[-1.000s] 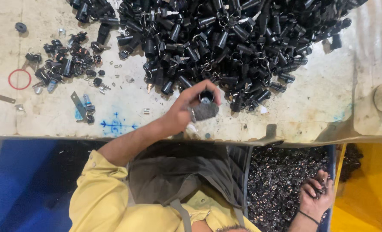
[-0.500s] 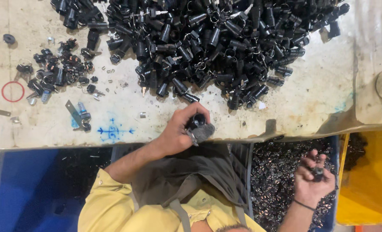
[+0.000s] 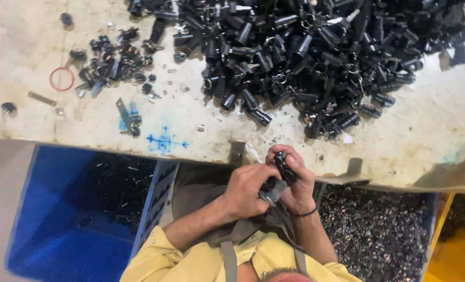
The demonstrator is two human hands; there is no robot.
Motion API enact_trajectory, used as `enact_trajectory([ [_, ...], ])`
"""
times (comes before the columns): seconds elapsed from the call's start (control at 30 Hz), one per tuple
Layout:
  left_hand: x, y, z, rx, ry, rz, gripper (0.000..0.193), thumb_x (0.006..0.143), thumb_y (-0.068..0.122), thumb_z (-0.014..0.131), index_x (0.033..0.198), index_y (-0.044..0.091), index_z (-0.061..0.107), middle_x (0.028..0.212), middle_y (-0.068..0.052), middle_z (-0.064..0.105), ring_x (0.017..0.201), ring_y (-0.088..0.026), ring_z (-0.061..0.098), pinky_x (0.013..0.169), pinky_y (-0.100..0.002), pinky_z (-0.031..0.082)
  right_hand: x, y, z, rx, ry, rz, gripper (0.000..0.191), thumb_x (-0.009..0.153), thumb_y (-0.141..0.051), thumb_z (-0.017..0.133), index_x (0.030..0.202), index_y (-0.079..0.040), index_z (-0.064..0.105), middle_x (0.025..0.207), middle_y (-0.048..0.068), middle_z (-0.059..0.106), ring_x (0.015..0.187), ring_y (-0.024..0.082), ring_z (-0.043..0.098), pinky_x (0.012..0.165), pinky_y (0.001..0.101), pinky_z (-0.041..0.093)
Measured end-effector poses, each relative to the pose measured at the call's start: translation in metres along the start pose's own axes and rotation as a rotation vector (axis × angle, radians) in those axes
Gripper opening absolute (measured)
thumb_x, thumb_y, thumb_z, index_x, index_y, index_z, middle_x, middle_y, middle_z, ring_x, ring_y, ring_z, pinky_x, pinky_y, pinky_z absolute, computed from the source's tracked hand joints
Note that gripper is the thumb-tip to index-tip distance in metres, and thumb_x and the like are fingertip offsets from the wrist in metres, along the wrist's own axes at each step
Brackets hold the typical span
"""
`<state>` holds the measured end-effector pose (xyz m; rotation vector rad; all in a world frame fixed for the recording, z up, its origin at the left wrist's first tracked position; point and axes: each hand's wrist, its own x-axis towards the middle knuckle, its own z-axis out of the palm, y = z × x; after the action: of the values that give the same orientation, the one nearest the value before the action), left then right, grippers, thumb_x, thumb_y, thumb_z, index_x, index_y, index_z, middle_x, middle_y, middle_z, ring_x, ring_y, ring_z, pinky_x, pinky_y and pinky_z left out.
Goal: The person picks black cylindrical plastic components one at a time from a large pile on the workbench, turns each over in their hands, occasionally wipes a component with a cloth, and drops the parts into a blue bin below the bench. The person repeats this pick-check-place cycle throughout the episode.
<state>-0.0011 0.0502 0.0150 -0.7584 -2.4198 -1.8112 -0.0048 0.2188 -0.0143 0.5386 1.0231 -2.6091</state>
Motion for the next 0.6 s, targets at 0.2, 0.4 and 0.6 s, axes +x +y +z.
enact_trajectory([
  [0.2, -0.002, -0.010, -0.007, 0.145, 0.177, 0.143, 0.038, 0.073, 0.004, 0.077, 0.107, 0.007, 0.060, 0.091, -0.011, 0.067, 0.081, -0.033, 0.068, 0.073, -0.043, 0.053, -0.008, 0.016, -0.002, -0.208, -0.066, -0.346, 0.022, 0.101, -0.016, 0.072, 0.113, -0.001, 0.060, 0.107, 0.011, 0.063, 0.095, 0.018, 0.060, 0.084, 0.0307, 0.051],
  [0.4, -0.003, -0.020, -0.005, 0.127, 0.167, 0.115, 0.039, 0.070, 0.007, 0.074, 0.106, 0.009, 0.059, 0.091, -0.012, 0.067, 0.084, -0.035, 0.069, 0.075, -0.043, 0.054, -0.020, 0.017, -0.013, -0.314, -0.006, -0.310, 0.020, 0.098, -0.016, 0.069, 0.110, -0.001, 0.062, 0.112, 0.013, 0.068, 0.101, 0.018, 0.064, 0.089, 0.0317, 0.054],
  [0.6, -0.005, -0.014, -0.016, -0.033, -0.017, -0.181, 0.062, 0.066, 0.008, 0.067, 0.126, 0.006, 0.051, 0.081, -0.016, 0.066, 0.076, -0.040, 0.069, 0.065, -0.045, 0.053, -0.030, 0.003, 0.005, -0.803, -0.107, -0.782, 0.010, 0.100, -0.004, 0.067, 0.110, -0.003, 0.065, 0.114, 0.014, 0.075, 0.107, 0.024, 0.073, 0.097, 0.0353, 0.059],
])
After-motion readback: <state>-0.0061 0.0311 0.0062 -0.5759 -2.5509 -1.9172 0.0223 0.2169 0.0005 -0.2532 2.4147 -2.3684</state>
